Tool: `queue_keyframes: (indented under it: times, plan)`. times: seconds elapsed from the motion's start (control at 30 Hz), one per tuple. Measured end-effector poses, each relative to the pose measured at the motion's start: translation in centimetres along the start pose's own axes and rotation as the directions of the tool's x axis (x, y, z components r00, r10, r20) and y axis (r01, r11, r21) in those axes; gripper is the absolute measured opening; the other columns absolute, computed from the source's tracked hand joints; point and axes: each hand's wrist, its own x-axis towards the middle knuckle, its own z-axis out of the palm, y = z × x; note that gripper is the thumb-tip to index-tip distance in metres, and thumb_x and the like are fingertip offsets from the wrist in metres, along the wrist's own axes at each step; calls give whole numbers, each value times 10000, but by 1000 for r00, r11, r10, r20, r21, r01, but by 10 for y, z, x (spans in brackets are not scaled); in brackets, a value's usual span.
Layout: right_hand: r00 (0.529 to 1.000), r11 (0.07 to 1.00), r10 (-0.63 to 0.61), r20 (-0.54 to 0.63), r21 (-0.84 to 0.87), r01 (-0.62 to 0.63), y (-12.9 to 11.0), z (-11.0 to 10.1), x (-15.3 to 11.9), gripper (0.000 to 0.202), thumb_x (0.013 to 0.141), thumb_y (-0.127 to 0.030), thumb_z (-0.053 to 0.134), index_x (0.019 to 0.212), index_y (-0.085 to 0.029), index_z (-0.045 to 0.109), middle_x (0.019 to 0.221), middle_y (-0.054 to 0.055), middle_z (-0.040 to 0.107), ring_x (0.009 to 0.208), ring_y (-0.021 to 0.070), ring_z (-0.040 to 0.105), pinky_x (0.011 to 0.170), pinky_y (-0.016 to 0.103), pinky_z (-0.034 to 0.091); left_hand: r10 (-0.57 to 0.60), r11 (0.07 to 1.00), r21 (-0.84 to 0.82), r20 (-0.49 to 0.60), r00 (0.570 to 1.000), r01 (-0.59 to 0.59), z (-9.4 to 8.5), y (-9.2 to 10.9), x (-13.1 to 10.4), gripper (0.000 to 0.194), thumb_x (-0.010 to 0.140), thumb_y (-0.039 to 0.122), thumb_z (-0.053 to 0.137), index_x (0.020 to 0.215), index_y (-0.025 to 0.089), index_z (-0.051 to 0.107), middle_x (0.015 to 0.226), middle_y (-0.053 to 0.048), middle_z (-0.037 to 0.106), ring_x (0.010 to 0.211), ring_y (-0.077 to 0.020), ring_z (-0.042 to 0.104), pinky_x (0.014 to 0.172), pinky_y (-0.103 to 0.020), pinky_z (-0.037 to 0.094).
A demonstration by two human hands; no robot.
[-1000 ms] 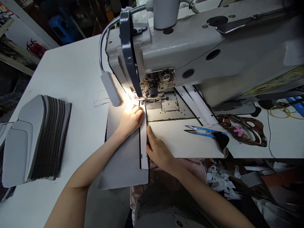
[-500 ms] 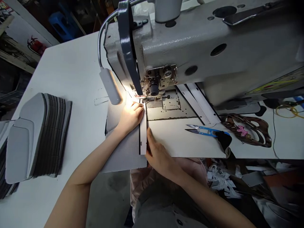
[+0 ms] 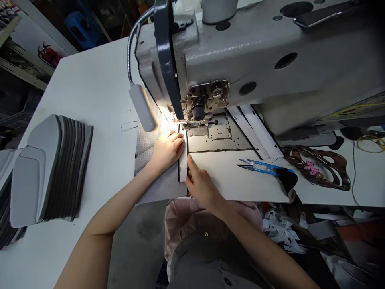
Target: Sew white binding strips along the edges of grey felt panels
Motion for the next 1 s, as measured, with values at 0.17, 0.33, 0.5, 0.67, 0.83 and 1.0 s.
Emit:
queue_keyframes:
  times: [0.17,0.33,0.5,0.67,0.83,1.0]
  plan:
    - [1000,999,11,5,38,-11,-3,-9,8,717,881,-53,421,1570,-29,224,638,2,593,616,176,569,680,292,504,30,999,24,-15,999,-29,2,-10,12,225,959,190,454,845,201,648,991,-72,720,952,-235,624,827,-401,517]
    - [1000,999,13,-26,51,-12,-2,-15,20,762,882,-58,426,1585,-14,136,646,8,606,654,191,595,733,321,533,33,998,56,-30,999,-32,5,-19,22,271,955,220,444,747,220,617,837,-72,685,850,-234,615,775,-401,502]
    - [992,999,-22,-121,46,27,3,-17,34,757,864,-74,418,1570,-2,155,685,40,659,733,220,652,806,353,543,32,998,58,-29,999,-30,8,-22,25,278,950,227,451,724,221,612,818,-68,674,857,-235,621,800,-412,503]
    - [982,999,-19,-186,28,24,2,-20,38,706,884,-91,420,1547,22,206,718,76,695,745,248,694,805,383,557,4,1000,1,-14,1000,-4,2,-6,7,252,948,207,474,750,209,630,868,-62,701,850,-214,617,770,-379,522]
    - [992,987,20,-126,161,0,3,-14,17,799,902,-182,560,1564,-19,143,670,17,701,649,212,698,747,339,576,-6,994,-107,-44,999,2,-3,15,-20,203,980,242,495,896,207,676,1045,-64,731,945,-206,622,872,-398,548]
    - [991,947,72,-112,320,-33,7,-8,6,863,883,-128,581,1582,-90,75,665,-38,694,562,161,683,620,275,594,-23,993,-121,-65,998,15,-6,25,-35,216,983,265,511,1068,200,699,1117,-82,720,1003,-223,611,910,-413,559]
